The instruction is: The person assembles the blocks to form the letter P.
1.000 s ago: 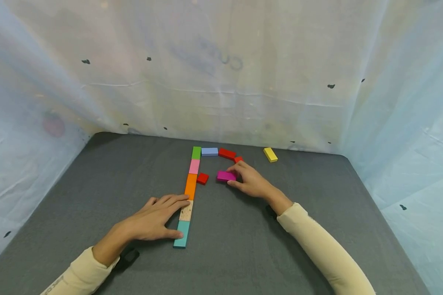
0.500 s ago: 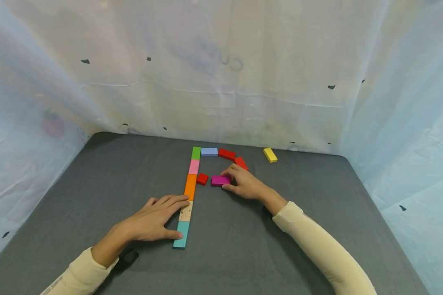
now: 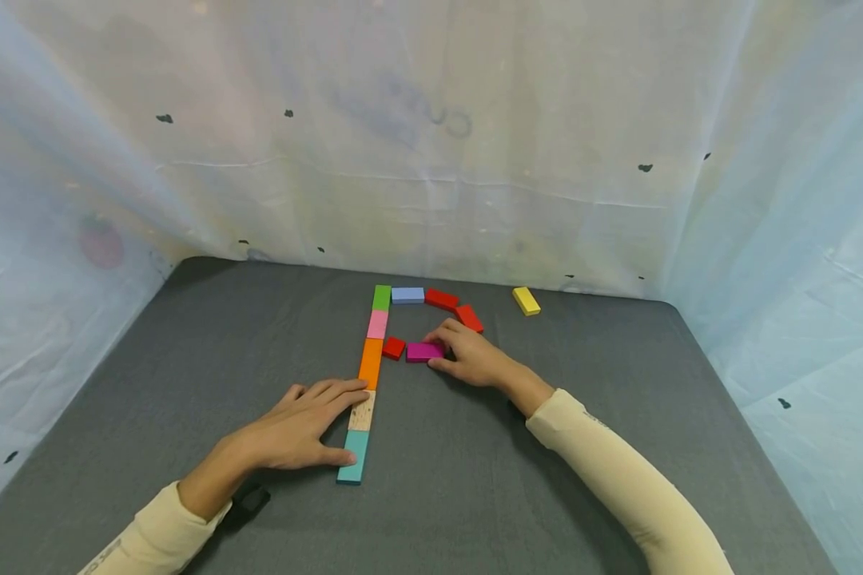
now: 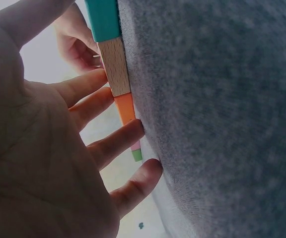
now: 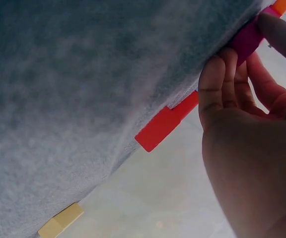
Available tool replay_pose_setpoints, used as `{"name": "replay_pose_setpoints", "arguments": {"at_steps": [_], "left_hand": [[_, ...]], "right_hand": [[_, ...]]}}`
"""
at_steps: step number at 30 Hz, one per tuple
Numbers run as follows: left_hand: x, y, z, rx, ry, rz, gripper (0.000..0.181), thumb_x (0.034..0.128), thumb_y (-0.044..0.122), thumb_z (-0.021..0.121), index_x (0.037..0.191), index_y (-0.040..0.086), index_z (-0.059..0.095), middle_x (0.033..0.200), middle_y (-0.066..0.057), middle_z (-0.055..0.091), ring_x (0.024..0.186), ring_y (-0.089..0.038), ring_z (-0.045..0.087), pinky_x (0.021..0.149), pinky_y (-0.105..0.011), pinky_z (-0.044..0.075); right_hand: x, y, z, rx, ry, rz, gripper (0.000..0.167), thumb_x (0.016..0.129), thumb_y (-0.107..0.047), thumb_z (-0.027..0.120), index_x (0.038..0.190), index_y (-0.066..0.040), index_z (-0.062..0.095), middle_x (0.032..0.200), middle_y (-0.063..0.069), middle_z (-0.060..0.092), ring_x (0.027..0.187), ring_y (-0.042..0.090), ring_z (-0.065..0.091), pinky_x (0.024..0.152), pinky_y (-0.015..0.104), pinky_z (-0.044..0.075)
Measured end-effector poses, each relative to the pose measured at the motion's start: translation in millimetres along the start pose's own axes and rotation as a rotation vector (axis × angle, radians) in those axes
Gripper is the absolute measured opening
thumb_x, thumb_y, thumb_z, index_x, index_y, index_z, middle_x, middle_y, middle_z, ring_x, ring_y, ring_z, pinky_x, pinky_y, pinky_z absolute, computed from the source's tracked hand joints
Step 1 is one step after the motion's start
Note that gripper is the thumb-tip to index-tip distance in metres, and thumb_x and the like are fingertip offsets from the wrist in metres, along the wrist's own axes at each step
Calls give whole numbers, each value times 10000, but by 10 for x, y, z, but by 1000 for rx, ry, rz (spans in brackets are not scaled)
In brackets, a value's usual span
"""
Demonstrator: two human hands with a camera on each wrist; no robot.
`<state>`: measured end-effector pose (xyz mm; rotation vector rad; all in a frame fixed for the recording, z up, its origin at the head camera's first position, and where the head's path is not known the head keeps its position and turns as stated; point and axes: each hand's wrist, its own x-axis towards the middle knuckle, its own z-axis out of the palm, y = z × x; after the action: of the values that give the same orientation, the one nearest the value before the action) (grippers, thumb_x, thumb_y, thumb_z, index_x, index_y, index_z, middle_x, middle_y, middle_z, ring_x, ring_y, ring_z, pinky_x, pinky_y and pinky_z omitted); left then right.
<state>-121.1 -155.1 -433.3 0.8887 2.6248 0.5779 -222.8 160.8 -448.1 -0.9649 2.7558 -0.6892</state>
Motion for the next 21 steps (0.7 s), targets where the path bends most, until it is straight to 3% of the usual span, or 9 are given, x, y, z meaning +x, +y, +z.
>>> {"name": "replay_pose_setpoints", "arguments": {"at_steps": [21], "left_hand": [[2,29,-10,3,6,-4,891,812,626,713,1540,246,368,1603,35,336,1440,-247,356,1045,-593,285]], "right_hand": [[20,-36,-22,3,2,-9,392,964,-280,666,1305,-91,620,1203,49,565,951,140,526,868,315,480]]}}
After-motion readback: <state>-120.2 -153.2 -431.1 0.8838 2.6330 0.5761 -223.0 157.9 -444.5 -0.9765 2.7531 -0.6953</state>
